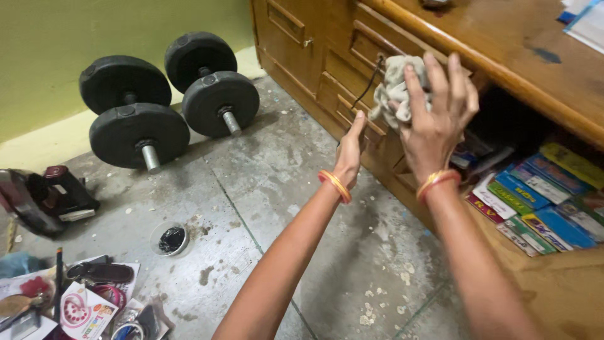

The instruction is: The person wipes the inside and outside of a wooden cabinet drawer and the cabinet surface using a cloth. They open and close the drawer and a cabinet door while cleaning.

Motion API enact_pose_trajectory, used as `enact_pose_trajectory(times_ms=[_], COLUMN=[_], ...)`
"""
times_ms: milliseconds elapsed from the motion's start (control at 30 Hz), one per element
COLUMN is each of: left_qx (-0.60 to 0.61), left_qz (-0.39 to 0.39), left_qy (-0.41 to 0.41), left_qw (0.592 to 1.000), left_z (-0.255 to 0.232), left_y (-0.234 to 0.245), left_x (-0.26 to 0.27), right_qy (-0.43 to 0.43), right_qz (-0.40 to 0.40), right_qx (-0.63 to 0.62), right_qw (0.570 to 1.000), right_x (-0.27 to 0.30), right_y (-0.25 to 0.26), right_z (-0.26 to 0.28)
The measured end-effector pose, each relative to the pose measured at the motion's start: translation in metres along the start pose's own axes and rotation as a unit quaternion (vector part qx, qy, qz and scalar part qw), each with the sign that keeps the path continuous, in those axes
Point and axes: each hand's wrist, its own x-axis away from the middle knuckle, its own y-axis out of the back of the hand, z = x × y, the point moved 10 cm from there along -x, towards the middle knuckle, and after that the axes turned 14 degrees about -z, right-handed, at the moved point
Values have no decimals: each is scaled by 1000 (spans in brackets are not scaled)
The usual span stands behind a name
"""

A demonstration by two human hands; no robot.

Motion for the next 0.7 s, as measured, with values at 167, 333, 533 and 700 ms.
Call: enact_pose_trajectory(times_ms=[167,333,533,700], left_qx=[-61,-82,-74,-39], left_qz=[-64,-125,-134,-121], left_qy=[24,50,43,45], left_qw=[996,988,987,991], left_z=[5,9,-6,-2], left_y=[64,127,135,134], left_x=[-7,-3,8,-4], right_qy=[261,315,296,414], right_qz=[97,253,310,231], right_qx=[71,9,-221,-109], right_qw=[958,915,876,874], right_x=[78,193,217,104], right_y=[-68,-146,-134,-162], right_z=[24,29,74,86])
